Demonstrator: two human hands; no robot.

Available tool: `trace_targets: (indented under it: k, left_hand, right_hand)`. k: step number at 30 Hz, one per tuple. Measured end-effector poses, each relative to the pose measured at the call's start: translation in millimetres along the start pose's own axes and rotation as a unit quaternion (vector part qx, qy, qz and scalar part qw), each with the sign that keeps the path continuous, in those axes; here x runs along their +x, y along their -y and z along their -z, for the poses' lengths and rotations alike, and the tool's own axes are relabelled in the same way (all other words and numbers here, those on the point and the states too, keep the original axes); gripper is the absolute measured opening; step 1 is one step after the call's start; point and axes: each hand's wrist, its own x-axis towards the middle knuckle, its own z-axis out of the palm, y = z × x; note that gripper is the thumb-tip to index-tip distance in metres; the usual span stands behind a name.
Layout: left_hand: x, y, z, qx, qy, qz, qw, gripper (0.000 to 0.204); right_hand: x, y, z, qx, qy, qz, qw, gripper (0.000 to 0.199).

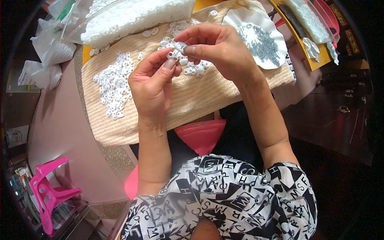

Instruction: Sort and assemble small white plastic button components at a workshop table.

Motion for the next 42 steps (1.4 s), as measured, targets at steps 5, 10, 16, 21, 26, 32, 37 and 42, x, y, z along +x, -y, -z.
trace_targets:
  k: [5,10,16,21,26,32,37,42]
  left_hand:
    - [-0.6,0.4,-0.1,0.012,-0.009,-0.008,1.000,0.021]
    - [-1.3,0.8,-2.4,0.034,-0.020,-0.018,0.999,0.020]
    - [-1.7,1.1,-2.4,0.056,-0.029,-0.030,0.998,0.019]
    - [-0.8,1.9,-1.9,0.066,-0.011,-0.056,0.996,0.022]
    - [-0.8,0.1,1.1,0.095,0.011,-0.090,0.991,0.025]
    - [-1.1,-0.7,4.8,0.111,0.051,-0.078,0.989,0.029]
    - [-2.4,-2.8,4.6,0.108,0.076,-0.066,0.989,0.033]
    - [-4.2,-4.1,3.0,0.102,0.097,-0.048,0.989,0.033]
  right_hand:
    - [0.1,-2.1,-2.1,-0.053,-0.008,0.017,0.998,0.022]
    - [-1.4,-1.2,-7.2,-0.082,-0.012,0.030,0.996,0.022]
    - [-0.3,-6.5,-13.4,-0.045,-0.023,0.049,0.998,0.014]
    - [-1.4,-5.1,-15.4,-0.006,-0.020,0.031,0.999,0.016]
    - [-1.6,-5.7,-15.3,0.018,-0.018,0.002,1.000,0.016]
    - [-1.7,-1.4,-10.7,0.019,-0.008,0.000,1.000,0.013]
    - [-1.1,-1.9,-9.0,0.019,0.006,-0.009,1.000,0.014]
    - [-2.6,1.2,-4.0,0.065,0.034,-0.036,0.997,0.022]
